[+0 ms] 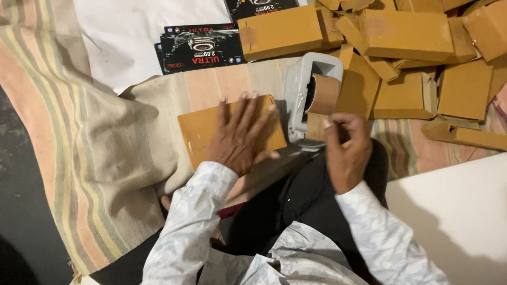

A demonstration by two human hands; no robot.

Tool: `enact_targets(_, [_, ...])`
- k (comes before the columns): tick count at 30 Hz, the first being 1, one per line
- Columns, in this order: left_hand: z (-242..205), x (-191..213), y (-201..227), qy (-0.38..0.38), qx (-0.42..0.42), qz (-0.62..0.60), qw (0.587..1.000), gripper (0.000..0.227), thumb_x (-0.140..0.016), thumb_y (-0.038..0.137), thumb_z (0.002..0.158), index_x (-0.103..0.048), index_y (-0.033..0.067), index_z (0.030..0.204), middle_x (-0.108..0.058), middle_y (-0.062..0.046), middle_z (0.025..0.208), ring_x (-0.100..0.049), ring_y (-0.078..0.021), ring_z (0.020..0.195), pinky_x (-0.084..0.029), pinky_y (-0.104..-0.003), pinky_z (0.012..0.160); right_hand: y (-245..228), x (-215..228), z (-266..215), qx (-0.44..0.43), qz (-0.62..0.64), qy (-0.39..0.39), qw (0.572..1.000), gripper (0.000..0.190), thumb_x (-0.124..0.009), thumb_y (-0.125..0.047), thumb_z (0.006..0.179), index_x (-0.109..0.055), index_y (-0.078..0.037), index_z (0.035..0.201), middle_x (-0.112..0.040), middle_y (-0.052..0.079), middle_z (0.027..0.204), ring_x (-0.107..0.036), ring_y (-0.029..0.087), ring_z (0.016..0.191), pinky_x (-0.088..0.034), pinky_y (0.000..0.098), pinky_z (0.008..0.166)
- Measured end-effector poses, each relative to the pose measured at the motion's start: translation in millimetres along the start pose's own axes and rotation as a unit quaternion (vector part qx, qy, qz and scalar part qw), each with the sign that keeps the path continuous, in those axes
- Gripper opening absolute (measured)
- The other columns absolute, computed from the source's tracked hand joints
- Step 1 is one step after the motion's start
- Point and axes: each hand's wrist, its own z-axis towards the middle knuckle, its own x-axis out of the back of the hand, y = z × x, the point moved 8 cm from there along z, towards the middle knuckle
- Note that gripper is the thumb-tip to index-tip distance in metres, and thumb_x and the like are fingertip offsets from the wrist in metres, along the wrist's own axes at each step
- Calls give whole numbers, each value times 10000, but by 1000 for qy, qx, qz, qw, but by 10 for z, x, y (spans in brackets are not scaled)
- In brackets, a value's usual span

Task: The person places small black packages into brown cardboard boxes, closes the flaps, and seals them with packing tape using a handheld dispenser. The sealed boxes are set aside on the floor.

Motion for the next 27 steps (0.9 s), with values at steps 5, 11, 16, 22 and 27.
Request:
enact_targets(5, [427,-35,300,-123,-75,-10,989,1342,-829,718,603,-68,299,1625,-35,-190,1696,-85,-393,1567,-127,-688,1209,516,-110,179,-159,44,-139,976,309,-694,-281,997,-715,24,1042,-692,77,966,-610,150,872,-483,298,793])
enact_targets(11, [771,-34,487,-135,-122,-31,983,1430,-937,633,518,-54,340,1605,-17,-143,1700,-75,-384,1570,-162,-719,1197,885,-384,75,-314,225,-171,906,265,-727,-257,942,-738,-8,1032,-706,27,1001,-638,128,947,-482,268,868])
enact_targets(16, [843,-133,513,-147,-110,-28,983,1417,-947,624,505,-73,377,1593,-70,-96,1697,-107,-362,1563,-199,-718,1185,846,-316,126,-295,272,-166,901,181,-769,-151,927,-740,24,964,-684,76,1020,-639,158,961,-474,293,875])
enact_targets(22, [812,-36,435,-133,-66,-54,987,1465,-963,585,486,-59,307,1605,-139,-114,1682,-303,-377,1480,-242,-701,1167,323,18,173,-157,188,-131,961,210,-743,-130,923,-756,76,967,-664,10,1137,-629,107,1051,-476,248,913])
enact_targets(27, [799,-63,423,-131,-60,-36,989,1486,-953,589,507,-30,258,1624,-136,-102,1708,-435,-376,1370,-281,-702,1145,254,44,-133,-293,186,-167,923,208,-733,-195,948,-782,8,954,-743,77,915,-636,132,797,-494,295,736])
